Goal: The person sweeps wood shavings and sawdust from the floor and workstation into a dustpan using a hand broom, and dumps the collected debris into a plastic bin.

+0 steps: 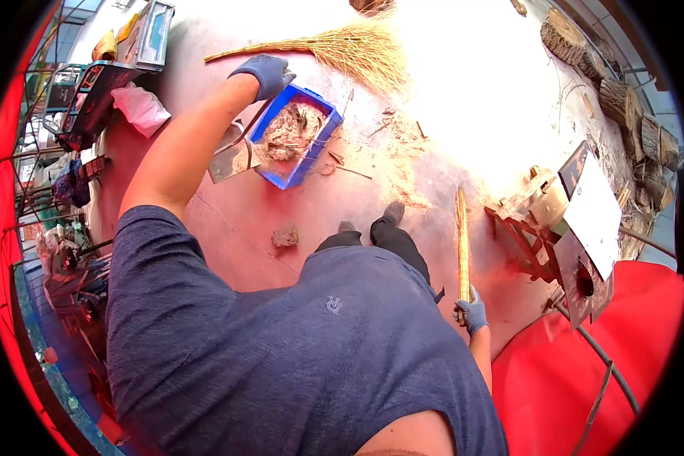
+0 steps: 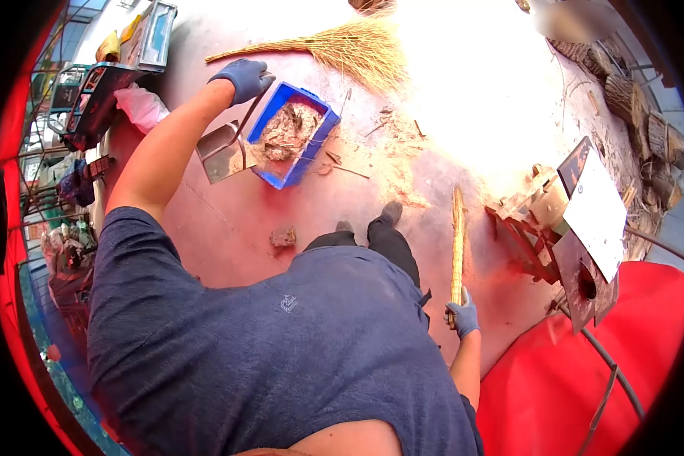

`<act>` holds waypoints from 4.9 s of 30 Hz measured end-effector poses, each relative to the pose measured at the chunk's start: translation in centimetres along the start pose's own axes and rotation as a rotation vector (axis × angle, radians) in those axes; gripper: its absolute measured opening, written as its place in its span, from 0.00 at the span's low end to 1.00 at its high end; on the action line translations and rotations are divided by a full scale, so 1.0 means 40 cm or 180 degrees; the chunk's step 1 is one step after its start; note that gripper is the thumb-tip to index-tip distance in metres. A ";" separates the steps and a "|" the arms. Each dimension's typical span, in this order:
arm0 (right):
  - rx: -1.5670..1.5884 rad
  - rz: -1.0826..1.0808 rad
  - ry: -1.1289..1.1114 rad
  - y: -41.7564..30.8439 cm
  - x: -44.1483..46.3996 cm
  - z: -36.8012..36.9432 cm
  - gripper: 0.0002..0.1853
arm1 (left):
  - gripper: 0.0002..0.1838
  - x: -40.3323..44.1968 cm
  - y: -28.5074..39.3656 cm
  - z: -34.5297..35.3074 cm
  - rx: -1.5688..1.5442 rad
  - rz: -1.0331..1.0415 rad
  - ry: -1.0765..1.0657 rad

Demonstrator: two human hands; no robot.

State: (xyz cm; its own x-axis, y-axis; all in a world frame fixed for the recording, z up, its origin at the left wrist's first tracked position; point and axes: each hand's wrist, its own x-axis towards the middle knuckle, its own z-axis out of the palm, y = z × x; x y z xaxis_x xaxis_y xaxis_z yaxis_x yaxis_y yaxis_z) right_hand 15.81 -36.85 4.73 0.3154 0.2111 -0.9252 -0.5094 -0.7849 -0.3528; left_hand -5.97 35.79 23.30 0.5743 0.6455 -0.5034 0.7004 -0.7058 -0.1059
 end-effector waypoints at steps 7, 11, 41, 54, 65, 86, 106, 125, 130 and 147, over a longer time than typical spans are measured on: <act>-0.0160 0.0130 -0.0131 -0.024 0.031 0.023 0.48 | 0.25 -0.069 -0.027 -0.039 0.0157 0.0206 -0.0085; -0.0376 0.0067 -0.0402 -0.094 0.041 0.040 0.47 | 0.24 -0.053 -0.068 -0.071 0.0095 0.0349 0.0025; -0.2739 -0.0449 -0.1758 -0.865 0.167 0.967 0.29 | 0.10 -1.288 -0.243 0.676 -0.4997 -0.4439 0.3388; -0.2381 0.0015 -0.1760 -0.907 0.573 1.506 0.12 | 0.09 -1.465 -0.019 0.863 -0.5078 -0.5811 0.2765; -0.2211 -0.0237 -0.1634 -0.750 0.319 1.404 0.17 | 0.11 -1.417 -0.004 0.873 -0.5116 -0.6499 0.2433; -0.2348 -0.0367 -0.1345 -0.772 0.268 0.876 0.19 | 0.12 -1.341 -0.003 0.943 -0.5962 -0.5314 0.2526; -0.5103 -0.1928 -0.1657 -0.391 0.725 1.044 0.24 | 0.14 -1.169 0.293 0.981 -0.4863 -0.5176 0.1844; -0.4008 -0.1660 -0.0410 -0.498 1.016 0.961 0.25 | 0.16 -0.903 0.339 0.917 -0.5902 -0.4569 0.1288; -0.4086 -0.1242 -0.0223 -0.388 1.079 0.682 0.25 | 0.15 -0.870 0.356 1.049 -0.5654 -0.4228 0.0517; -0.2274 -0.0654 -0.0190 -0.646 1.210 0.734 0.14 | 0.11 -0.791 0.269 1.080 -0.5228 -0.3951 0.1166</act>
State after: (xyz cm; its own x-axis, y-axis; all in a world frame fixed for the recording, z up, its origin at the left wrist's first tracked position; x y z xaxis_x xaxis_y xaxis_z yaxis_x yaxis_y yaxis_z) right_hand 20.72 10.75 -35.04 0.2940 0.4098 -0.8635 0.2060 -0.9094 -0.3614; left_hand -34.92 -4.81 1.03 -0.4915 0.6249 -0.6065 0.2162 0.7622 0.6101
